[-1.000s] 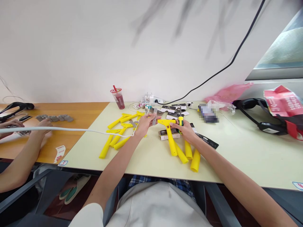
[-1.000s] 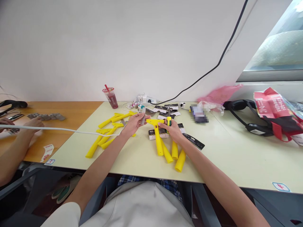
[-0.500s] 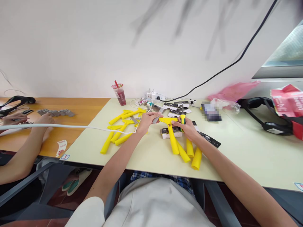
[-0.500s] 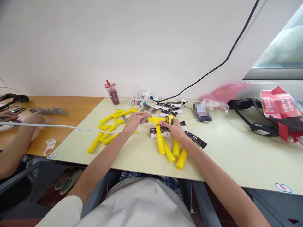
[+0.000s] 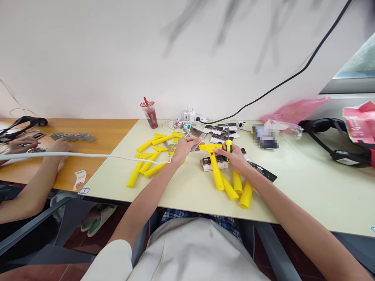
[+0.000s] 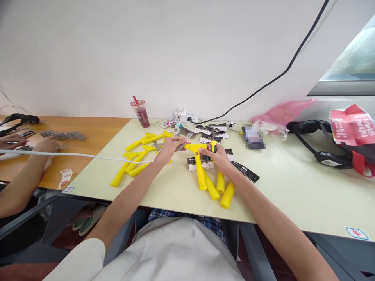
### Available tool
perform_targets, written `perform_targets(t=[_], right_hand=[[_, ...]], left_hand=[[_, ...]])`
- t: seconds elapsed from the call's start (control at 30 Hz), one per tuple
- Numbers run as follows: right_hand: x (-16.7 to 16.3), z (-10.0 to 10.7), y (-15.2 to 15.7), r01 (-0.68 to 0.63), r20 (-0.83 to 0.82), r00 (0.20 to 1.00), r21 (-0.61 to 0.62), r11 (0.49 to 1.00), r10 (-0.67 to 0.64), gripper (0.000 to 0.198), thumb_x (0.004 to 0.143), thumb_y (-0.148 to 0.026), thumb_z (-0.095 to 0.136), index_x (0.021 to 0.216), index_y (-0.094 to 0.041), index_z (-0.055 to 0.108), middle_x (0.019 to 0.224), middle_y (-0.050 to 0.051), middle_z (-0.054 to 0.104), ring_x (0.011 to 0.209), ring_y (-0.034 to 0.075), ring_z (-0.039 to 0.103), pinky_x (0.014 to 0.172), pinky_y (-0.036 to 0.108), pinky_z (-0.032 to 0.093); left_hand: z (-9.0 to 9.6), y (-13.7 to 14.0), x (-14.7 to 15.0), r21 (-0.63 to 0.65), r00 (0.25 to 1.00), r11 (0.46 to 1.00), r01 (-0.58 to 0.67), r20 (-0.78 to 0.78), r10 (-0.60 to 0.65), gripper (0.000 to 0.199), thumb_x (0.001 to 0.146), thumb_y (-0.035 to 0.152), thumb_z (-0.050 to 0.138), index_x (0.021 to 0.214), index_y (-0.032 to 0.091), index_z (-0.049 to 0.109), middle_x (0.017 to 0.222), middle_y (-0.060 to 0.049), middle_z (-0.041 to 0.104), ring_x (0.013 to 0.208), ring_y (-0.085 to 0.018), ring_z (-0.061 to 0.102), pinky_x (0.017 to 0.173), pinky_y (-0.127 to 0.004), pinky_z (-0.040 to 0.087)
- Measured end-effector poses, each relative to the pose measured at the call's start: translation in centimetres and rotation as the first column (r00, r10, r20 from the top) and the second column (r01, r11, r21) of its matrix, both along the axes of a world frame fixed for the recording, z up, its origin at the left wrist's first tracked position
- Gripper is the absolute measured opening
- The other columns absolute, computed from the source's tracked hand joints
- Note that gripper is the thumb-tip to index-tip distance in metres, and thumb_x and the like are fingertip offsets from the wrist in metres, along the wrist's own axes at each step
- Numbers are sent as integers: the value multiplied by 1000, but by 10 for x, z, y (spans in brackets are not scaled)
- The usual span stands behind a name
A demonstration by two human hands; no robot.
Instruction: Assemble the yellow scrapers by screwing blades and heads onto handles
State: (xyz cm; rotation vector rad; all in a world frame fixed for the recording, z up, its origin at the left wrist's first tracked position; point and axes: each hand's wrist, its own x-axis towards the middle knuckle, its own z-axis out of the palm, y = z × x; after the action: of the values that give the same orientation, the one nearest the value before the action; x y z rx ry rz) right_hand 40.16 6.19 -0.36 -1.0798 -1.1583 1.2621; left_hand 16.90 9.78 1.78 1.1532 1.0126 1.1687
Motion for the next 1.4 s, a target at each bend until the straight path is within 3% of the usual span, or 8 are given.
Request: perform_targets(t=[0.6,0.8,0.97,1.17,1.4], right_hand=[[-1,3,-2,-3,1,1000,2,1000,3,74,43,-56,114,73,-27,53,68,-5,64,80,26,80,81,36,60],[-1,4,-3,-6,16,1000,-8,1000,6,74,42,-60,113,73,-28,54,69,-4,64,79,28,80,83,41,63],[-2,5,-4,-10,45,999,20,1000,9,76,45,-62,112,72,-28,50,70,-3,64,82,30,81,84,42,63],[-1,1,-3,-51,47,998,54,997,49,71,50,-58,112,74,-27,52,69,-5,60,82,27,80,84,38,63],[-2,3,-5,-56,56,997,56,997,53,73,48,-58,112,73,-26,51,68,-6,61,77,25,78,79,36,61]], left_hand=[[3,-3,1,32,999,999,-34,-12,34,54,63,63,103,87,17,88,90,-12,83,81,-20,72,86,-42,67],[4,-4,2,18,999,1000,-13,-45,14,45,68,56,103,87,17,88,93,-11,83,84,-21,73,90,-45,68],[4,-4,1,-20,997,999,43,-58,-44,43,68,51,103,89,17,89,97,-10,82,89,-21,75,94,-45,68],[4,-5,0,-37,981,987,156,-111,-159,48,65,55,104,92,18,90,106,-13,84,103,-29,76,89,-42,67],[5,-7,2,-89,976,980,177,-111,-186,49,63,53,104,92,17,89,114,-15,84,112,-31,75,87,-38,65]])
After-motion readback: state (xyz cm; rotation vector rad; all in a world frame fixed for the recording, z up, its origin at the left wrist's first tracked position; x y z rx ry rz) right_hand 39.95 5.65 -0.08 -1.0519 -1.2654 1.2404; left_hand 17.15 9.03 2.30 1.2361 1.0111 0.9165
